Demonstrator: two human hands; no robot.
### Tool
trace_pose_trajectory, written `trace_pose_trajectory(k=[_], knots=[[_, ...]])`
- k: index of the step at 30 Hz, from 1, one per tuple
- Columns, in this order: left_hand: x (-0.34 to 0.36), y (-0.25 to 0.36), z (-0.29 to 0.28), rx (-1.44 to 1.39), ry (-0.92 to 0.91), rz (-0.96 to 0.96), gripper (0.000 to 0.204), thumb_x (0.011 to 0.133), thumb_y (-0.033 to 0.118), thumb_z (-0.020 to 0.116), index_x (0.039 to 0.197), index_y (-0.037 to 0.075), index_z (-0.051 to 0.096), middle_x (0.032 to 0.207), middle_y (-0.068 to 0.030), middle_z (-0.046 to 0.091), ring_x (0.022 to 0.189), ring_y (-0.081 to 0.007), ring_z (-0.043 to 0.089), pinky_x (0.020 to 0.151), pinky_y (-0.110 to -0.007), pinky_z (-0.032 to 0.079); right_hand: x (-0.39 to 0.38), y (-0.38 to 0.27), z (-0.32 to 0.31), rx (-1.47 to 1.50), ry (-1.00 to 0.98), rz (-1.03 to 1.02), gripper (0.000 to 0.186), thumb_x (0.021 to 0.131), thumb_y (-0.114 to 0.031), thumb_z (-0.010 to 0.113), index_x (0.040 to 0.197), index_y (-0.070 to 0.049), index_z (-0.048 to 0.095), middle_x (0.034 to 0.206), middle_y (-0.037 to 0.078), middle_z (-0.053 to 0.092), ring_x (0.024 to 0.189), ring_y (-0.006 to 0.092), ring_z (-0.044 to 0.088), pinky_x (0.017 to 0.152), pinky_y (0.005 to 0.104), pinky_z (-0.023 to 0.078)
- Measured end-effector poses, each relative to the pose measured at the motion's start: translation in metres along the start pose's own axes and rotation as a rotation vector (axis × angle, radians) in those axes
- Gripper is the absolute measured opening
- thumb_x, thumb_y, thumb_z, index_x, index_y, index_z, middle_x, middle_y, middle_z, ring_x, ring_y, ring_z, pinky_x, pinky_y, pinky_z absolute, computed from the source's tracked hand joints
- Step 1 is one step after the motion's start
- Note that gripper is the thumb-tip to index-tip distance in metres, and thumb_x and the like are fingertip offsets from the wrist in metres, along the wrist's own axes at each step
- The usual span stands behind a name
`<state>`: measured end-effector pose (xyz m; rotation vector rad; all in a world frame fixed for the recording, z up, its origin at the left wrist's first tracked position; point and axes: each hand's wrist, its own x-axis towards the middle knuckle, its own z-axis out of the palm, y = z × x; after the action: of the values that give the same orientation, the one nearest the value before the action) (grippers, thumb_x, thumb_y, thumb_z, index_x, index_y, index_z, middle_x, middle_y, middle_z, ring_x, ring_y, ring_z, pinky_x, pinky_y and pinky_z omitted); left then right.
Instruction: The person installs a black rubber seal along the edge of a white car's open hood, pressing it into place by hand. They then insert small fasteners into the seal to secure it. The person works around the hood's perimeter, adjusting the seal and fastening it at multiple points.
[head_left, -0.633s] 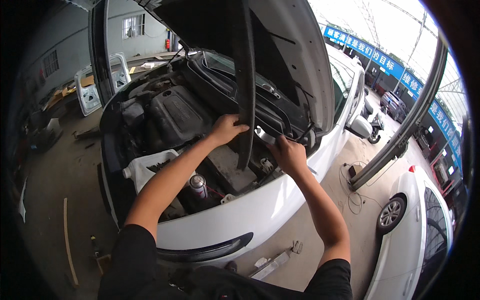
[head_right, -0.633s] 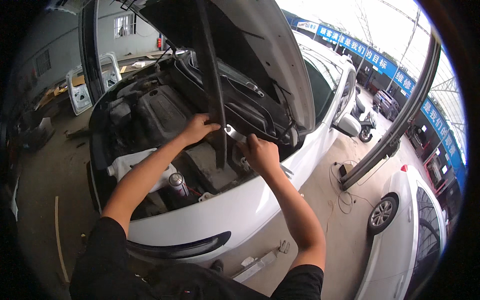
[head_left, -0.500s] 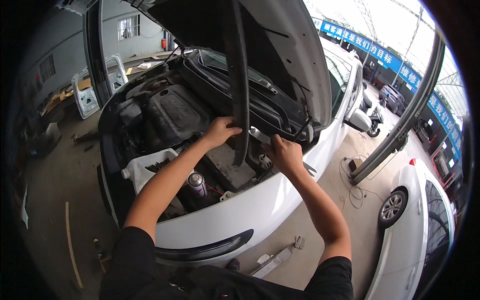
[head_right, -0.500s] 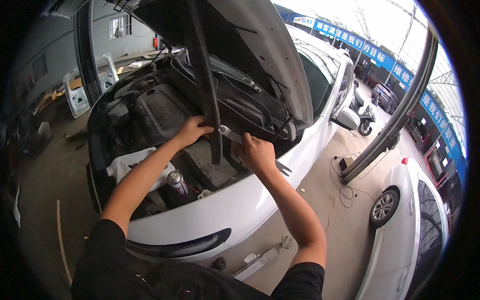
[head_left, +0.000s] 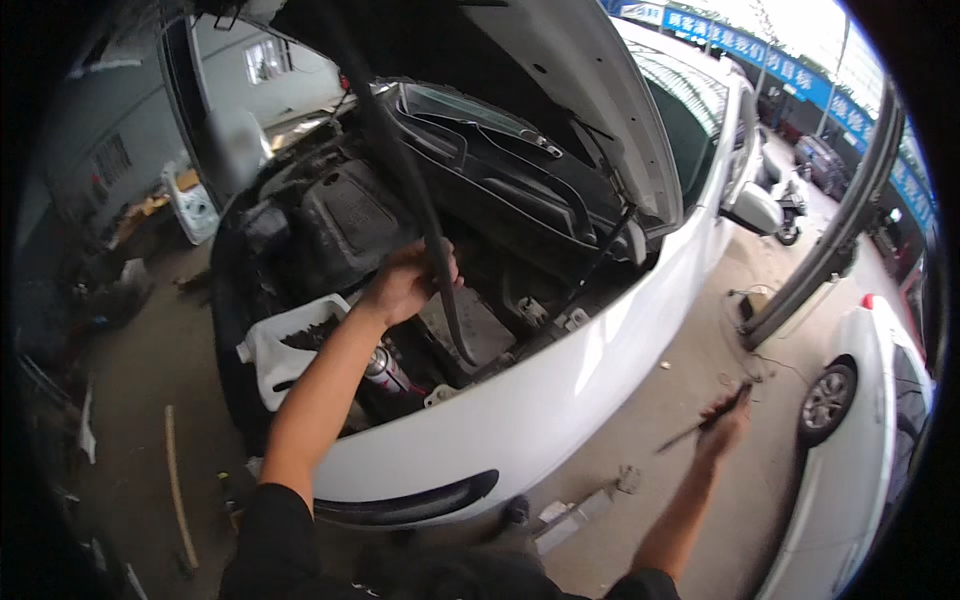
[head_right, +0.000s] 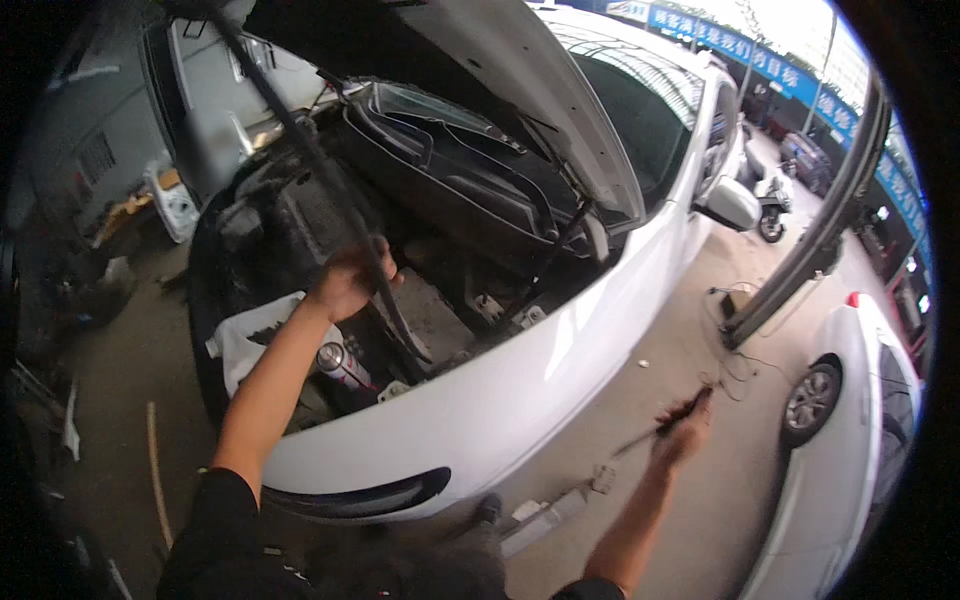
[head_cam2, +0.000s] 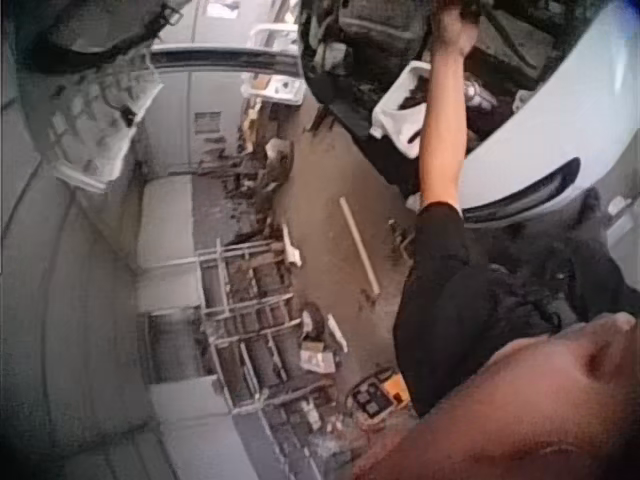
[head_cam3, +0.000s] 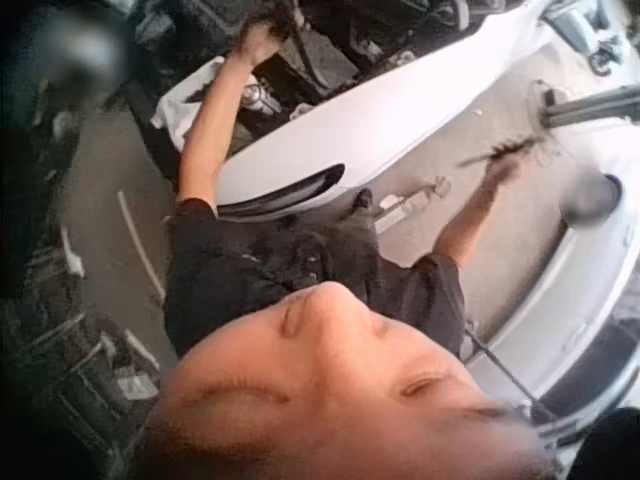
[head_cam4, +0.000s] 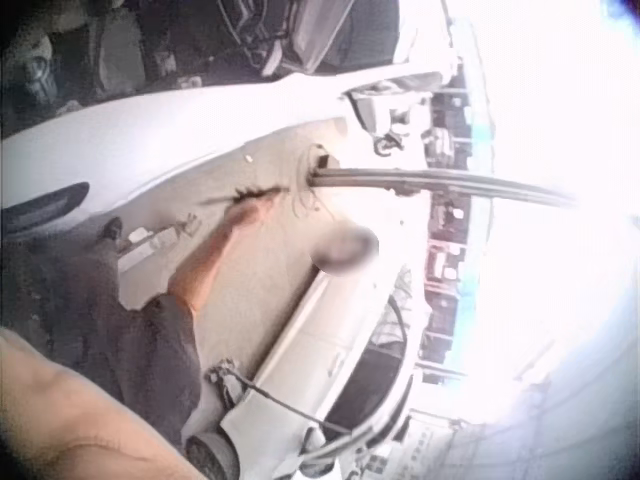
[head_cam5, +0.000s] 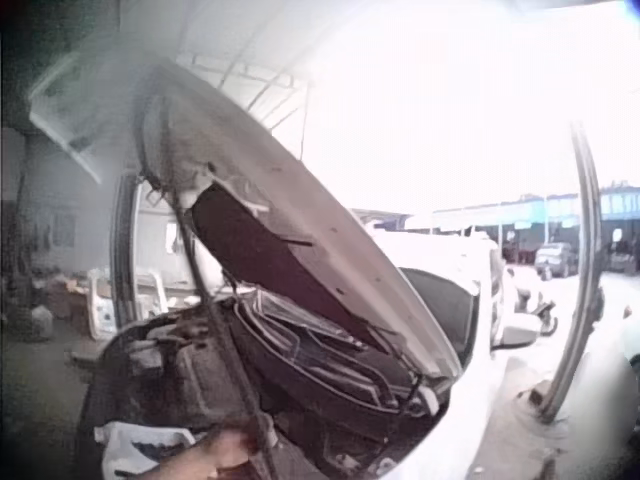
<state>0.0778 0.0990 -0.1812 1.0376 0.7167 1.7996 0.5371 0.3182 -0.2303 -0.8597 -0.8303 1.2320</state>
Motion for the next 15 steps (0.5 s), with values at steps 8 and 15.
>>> trace_pose_trajectory(k=[8,15], knots=[[0.012,-0.013,-0.001,-0.023,0.114,0.009,0.033,0.078,0.033,0.071,0.1,0.011,0.059,0.082,-0.0006,0.056,0.083,-0.0172,0.052,0.105,-0.046,0.034,0.102,0.048,-0.104,-0.473,0.178,0.2,0.036,0.099,-0.041,0.046,0.08,-0.011,0.048,0.055,-0.005,0.034,0.043,0.0067,0.029,0.04,0.0229,0.025],[0.03,-0.014,0.012,0.048,0.107,0.01,0.027,0.085,0.033,0.066,0.098,0.011,0.06,0.084,-0.0008,0.055,0.084,-0.0175,0.051,0.102,-0.046,0.035,0.128,0.201,-0.342,-0.834,0.251,0.425,0.053,0.09,-0.053,0.052,0.064,-0.007,0.048,0.05,0.0,0.039,0.04,0.0144,0.037,0.038,0.0319,0.03]])
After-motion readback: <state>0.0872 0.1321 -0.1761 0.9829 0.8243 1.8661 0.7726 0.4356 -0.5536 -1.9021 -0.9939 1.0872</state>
